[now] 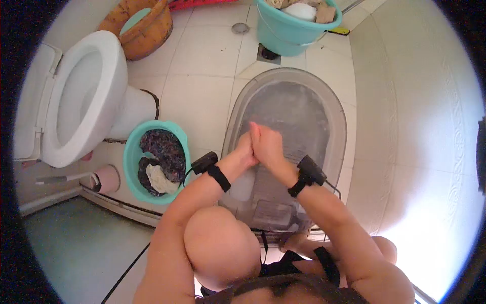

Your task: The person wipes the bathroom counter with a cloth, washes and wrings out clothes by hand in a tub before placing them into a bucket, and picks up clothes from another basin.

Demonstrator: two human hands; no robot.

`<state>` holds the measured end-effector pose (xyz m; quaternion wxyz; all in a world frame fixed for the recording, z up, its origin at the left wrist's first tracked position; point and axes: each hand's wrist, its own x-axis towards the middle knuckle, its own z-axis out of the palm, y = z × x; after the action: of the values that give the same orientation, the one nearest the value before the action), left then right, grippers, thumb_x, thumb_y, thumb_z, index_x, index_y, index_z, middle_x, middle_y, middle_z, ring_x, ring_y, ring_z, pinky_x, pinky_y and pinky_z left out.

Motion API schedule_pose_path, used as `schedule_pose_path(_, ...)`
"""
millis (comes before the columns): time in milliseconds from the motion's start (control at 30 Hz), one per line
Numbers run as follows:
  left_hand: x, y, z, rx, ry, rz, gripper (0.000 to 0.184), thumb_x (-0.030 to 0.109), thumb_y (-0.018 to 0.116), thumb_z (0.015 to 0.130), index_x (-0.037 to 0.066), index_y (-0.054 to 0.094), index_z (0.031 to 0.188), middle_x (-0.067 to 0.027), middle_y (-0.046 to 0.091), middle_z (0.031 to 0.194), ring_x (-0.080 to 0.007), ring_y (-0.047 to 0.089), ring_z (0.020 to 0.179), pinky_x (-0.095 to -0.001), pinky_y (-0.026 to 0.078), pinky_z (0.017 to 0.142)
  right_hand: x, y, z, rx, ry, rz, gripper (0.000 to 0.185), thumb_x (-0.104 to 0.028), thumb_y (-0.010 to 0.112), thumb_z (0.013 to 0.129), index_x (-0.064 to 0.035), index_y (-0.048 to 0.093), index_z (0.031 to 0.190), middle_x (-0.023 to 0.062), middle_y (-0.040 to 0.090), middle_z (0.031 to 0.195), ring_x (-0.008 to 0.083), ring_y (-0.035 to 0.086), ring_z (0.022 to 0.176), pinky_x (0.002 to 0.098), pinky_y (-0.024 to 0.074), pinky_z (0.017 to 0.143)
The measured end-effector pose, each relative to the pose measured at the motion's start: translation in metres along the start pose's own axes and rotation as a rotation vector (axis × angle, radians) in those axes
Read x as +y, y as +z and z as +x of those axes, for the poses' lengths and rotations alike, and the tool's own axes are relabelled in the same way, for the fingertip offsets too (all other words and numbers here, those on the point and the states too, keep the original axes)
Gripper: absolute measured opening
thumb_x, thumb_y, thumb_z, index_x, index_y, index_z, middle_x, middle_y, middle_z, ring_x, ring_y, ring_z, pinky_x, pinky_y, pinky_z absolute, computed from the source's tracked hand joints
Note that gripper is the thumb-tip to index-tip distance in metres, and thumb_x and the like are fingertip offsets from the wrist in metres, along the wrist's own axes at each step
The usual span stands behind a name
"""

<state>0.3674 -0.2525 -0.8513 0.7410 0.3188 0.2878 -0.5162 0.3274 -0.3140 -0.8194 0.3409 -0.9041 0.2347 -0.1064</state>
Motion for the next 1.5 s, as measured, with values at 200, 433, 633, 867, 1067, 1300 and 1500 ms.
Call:
schedule_pose_path(200,0.026,-0.032,0.003,-0.139,0.097,0.837,0.016,0.022,0.057,0.084,0.007,0.056,0.089,-0.008,0.06,0.084,-0.022,0.061,0.075,-0.0369,0.05,0.059,0.053,0.004,0.05,-0.123,0.13,0.109,0.037,-0.04,0.053,0.088,-0.0062,0.063,0.1,0.0191,0.066,0.083,0.0396,0.062,0.076,0.0478,0.0496,0.069)
schedule_pose_path(433,-0.033,-0.068,-0.006,0.192,0.803,2.312,0.031,0.014,0.056,0.079,-0.004,0.058,0.104,-0.0214,0.054,0.115,-0.0313,0.056,0.104,-0.0453,0.049,0.077,0.077,0.022,0.026,-0.32,-0.467,-0.27,0.04,-0.024,0.068,0.069,-0.015,0.061,0.107,0.0131,0.061,0.095,0.0318,0.056,0.102,0.0438,0.0424,0.087)
schedule_pose_path(633,-0.004,-0.043,-0.013,-0.016,0.39,2.168,0.027,0.007,0.051,0.081,-0.003,0.055,0.106,-0.0204,0.057,0.111,-0.0346,0.057,0.102,-0.0442,0.048,0.08,0.083,0.029,0.035,-0.847,-0.243,-0.079,0.055,-0.021,0.069,0.066,-0.0079,0.057,0.118,0.0174,0.056,0.117,0.0354,0.055,0.105,0.0412,0.0471,0.087)
schedule_pose_path(867,-0.002,-0.046,0.011,0.169,0.91,1.258,0.061,-0.006,0.056,0.073,0.006,0.037,0.13,-0.0161,0.062,0.101,-0.0304,0.06,0.095,-0.038,0.047,0.085,0.086,0.027,0.047,-0.56,-0.333,0.347,0.062,-0.014,0.07,0.062,-0.0128,0.053,0.122,0.0118,0.067,0.099,0.0317,0.063,0.092,0.0401,0.0491,0.082)
schedule_pose_path(1067,-0.001,-0.052,-0.001,0.16,0.844,1.552,0.051,-0.002,0.056,0.076,0.005,0.043,0.125,-0.0177,0.057,0.104,-0.0332,0.057,0.097,-0.0388,0.047,0.082,0.067,0.026,0.028,-0.794,-0.409,-0.324,0.041,-0.021,0.063,0.073,-0.0184,0.061,0.114,0.0127,0.067,0.094,0.0305,0.063,0.094,0.0402,0.0491,0.08)
schedule_pose_path(1300,0.011,-0.019,-0.022,0.105,1.007,1.277,0.047,0.007,0.062,0.079,0.005,0.046,0.123,-0.0163,0.053,0.104,-0.0287,0.055,0.096,-0.0381,0.045,0.085,0.054,-0.017,0.031,-0.886,0.361,1.054,0.039,-0.006,0.051,0.079,-0.0067,0.056,0.118,0.0074,0.063,0.108,0.0199,0.059,0.101,0.0342,0.044,0.088)
schedule_pose_path(1500,0.024,0.002,-0.04,-0.299,0.441,0.336,0.035,0.027,0.052,0.089,0.012,0.05,0.121,-0.0065,0.054,0.117,-0.0215,0.054,0.101,-0.0389,0.04,0.093,0.01,-0.08,0.032,-0.66,0.341,1.357,0.028,-0.017,0.057,0.086,-0.0046,0.054,0.111,0.0035,0.06,0.105,0.0135,0.056,0.094,0.028,0.0443,0.083)
